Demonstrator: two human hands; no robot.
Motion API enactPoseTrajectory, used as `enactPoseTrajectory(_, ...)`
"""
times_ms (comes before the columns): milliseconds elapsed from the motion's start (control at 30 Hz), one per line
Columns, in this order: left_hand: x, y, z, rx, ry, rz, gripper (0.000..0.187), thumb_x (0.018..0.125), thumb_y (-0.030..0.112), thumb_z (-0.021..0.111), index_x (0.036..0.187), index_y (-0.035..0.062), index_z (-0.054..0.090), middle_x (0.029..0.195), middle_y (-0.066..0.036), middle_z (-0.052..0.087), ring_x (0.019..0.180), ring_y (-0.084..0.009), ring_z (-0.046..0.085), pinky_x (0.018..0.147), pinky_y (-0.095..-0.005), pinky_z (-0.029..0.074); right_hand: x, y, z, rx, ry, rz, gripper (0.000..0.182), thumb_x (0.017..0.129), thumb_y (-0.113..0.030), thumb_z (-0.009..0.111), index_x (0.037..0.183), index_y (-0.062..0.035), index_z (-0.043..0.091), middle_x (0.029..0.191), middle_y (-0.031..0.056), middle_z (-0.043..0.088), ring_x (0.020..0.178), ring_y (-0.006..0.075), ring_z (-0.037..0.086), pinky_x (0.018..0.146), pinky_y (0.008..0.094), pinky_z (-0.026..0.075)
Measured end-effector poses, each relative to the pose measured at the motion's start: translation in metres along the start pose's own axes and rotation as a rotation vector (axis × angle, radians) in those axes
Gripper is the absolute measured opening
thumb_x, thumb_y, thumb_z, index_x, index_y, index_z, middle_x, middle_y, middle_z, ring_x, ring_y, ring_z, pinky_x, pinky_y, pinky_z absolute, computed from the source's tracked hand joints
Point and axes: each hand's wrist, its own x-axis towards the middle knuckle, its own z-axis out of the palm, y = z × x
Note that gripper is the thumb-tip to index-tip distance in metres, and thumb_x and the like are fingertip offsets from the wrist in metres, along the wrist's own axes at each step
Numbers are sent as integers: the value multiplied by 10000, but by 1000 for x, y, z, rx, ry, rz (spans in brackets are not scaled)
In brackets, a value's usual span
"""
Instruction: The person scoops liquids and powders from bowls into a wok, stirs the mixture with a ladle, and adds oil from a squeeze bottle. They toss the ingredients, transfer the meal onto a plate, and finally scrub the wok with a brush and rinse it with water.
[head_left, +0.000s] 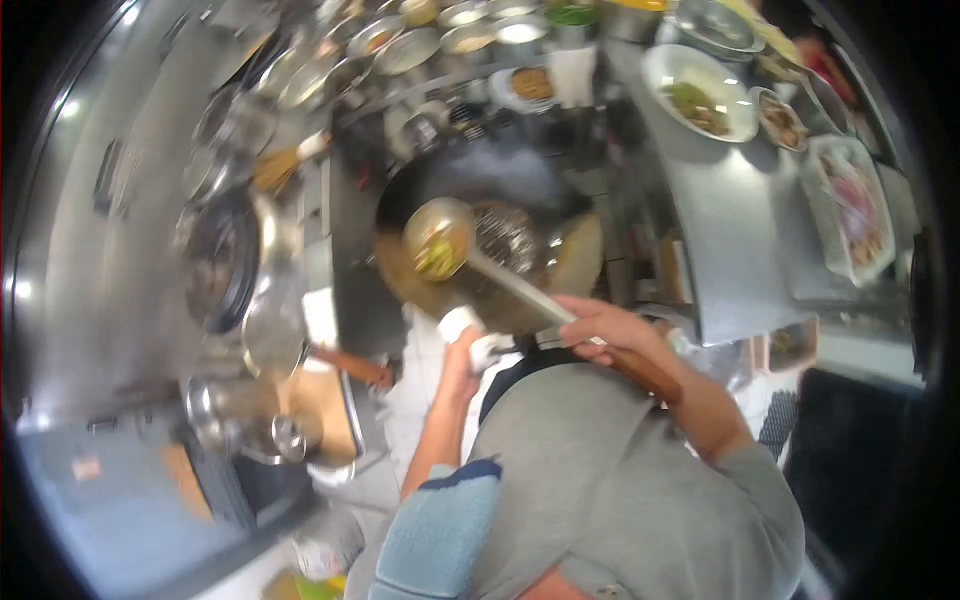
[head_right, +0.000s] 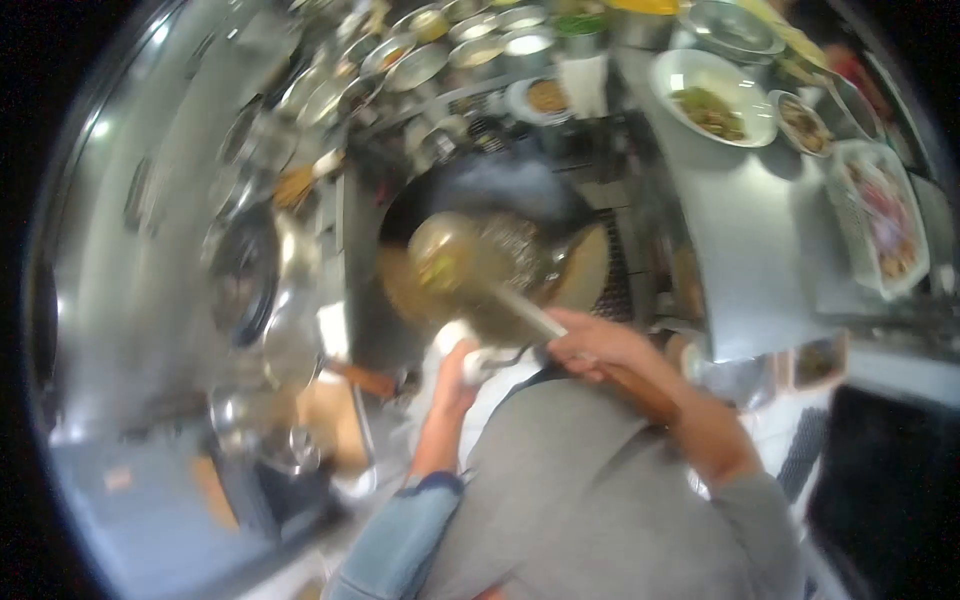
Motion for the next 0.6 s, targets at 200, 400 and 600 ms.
enactPoseTrajectory(200, -19, 7, -35, -157, -25, -207, 159, 842, 230, 536, 900, 87, 574, 807, -103, 672, 666, -203, 648, 470, -309, 482, -32, 25, -46, 251, -168, -79, 599, 918, -94, 515, 1462, -71, 265, 689, -12, 419, 444, 17, 386, 341, 186, 316)
enactPoseTrajectory(400, -40, 23, -22, -56, 80, -133, 150, 792, 152, 529, 905, 54, 525, 750, -140, 638, 617, -222, 632, 433, -299, 446, -64, -4, -54, -554, 223, -189, 650, 885, -100, 492, 1476, -86, 221, 565, -24, 390, 434, 88, 431, 393, 262, 403)
enactPoseTrajectory(600, -23, 14, 2, -22, 39, -75, 167, 780, 125, 517, 930, 54, 506, 753, -137, 630, 606, -220, 623, 429, -290, 442, -36, 20, -41, -401, 68, -81, 622, 892, -136, 517, 1458, -107, 262, 591, -23, 405, 454, 83, 430, 366, 243, 364)
